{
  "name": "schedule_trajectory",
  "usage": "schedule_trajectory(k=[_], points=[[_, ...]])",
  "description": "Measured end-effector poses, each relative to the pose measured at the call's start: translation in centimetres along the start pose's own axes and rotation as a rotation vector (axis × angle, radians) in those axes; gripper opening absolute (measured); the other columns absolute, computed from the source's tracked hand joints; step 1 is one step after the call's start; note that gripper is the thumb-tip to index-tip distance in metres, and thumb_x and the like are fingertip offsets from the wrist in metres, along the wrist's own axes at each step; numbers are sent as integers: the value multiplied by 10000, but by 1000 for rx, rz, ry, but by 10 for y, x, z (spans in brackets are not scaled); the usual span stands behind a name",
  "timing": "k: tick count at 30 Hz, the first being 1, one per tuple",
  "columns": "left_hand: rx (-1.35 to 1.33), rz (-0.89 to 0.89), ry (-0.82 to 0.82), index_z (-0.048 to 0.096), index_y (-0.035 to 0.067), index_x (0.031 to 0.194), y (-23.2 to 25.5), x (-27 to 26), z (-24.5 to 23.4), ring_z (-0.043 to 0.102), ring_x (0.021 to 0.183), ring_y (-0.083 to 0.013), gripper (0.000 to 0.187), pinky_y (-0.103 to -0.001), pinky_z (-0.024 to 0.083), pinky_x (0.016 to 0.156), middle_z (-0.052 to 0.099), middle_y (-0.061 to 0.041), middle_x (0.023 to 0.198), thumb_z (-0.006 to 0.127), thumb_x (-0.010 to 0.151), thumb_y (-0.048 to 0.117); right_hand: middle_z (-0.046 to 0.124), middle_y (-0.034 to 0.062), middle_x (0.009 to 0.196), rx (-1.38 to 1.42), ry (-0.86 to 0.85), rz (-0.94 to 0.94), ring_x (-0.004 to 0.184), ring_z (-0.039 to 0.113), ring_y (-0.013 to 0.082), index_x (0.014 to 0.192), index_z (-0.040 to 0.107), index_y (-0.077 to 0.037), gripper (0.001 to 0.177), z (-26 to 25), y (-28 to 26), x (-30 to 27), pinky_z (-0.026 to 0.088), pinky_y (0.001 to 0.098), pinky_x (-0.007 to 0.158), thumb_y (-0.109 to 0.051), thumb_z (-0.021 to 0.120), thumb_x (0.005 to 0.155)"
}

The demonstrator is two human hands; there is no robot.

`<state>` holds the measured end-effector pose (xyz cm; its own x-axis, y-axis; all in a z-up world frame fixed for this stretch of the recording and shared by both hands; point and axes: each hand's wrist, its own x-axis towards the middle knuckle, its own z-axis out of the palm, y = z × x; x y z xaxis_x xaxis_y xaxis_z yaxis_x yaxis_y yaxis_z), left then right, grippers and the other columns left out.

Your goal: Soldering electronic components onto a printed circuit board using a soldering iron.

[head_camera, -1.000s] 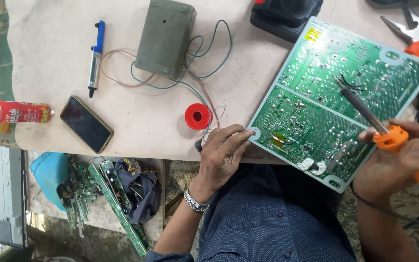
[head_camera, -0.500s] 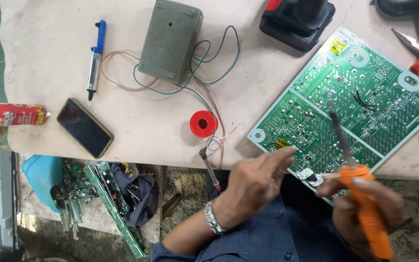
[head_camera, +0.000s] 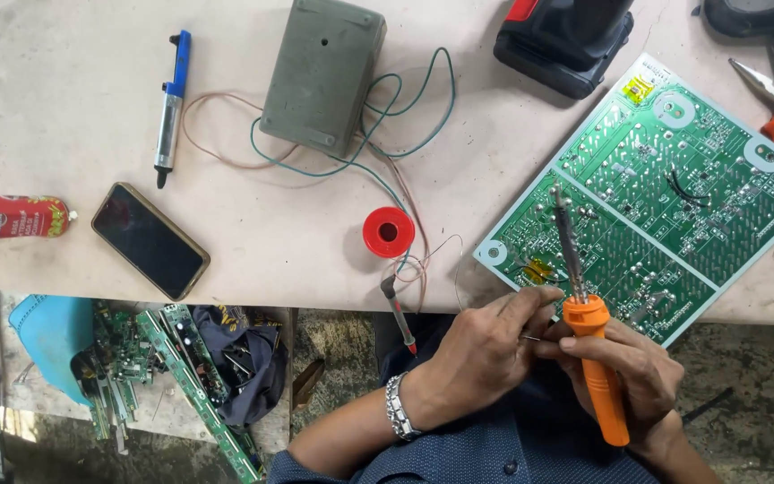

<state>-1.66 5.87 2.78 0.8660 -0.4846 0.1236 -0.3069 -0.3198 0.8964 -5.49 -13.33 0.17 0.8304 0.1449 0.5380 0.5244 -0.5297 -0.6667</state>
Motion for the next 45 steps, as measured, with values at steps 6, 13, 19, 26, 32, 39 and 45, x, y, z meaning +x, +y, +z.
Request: schedule_trajectory(k=[6,13,19,26,32,39,45], points=[[-63,197,199,603,11,1210,-6,-11,-10,675,955,-274,190,-366,599,880,664,-140,1068,663,1031,26,737,155,877,137,20,57,753,757,188,1064,526,-22,241,-13,-3,22,630,278,764,-26,727,932],[202,-299,434,662,45,1233,-19,10,-21,716,746,-148,353,-292,596,729,630,-107,1106,631,1000,307,725,201,1034,-35,-45,-95,921,761,275,1219,465,-33,503,-52,41,6,655,344,788,-369,693,923],[189,-96,176,515,177,1489,-50,2,-31,470,600,-93,659,-252,506,637,654,-26,1018,826,908,185,709,124,1252,-103,-252,-224,1186,720,265,1241,478,-171,614,-52,38,-18,485,484,1161,-267,912,817],[259,202,278,635,118,1352,-19,15,-40,765,1085,-161,403,-280,622,909,720,-21,1314,787,979,118,663,279,1297,406,30,554,1312,656,394,1081,656,144,348,-87,24,-47,528,489,1273,63,666,742],[107,325,315,705,180,1196,54,73,-64,673,825,-115,227,-249,553,716,667,-26,1072,750,1005,65,598,296,1438,57,226,285,1341,609,351,1400,512,167,270,-127,136,-38,494,288,1050,26,488,1170],[79,332,417,612,249,1351,56,147,-65,731,950,-121,306,-254,653,805,683,-9,1226,652,1063,151,524,223,1448,-33,358,10,1332,566,414,1412,511,33,94,-143,151,96,509,546,1186,4,513,1322],[-65,354,370,600,244,1374,54,165,-60,776,1054,-151,274,-261,717,853,708,-45,1232,578,1105,195,485,178,1332,-80,327,-87,1244,503,376,1350,528,25,75,-170,207,109,408,516,1111,-45,500,1350]])
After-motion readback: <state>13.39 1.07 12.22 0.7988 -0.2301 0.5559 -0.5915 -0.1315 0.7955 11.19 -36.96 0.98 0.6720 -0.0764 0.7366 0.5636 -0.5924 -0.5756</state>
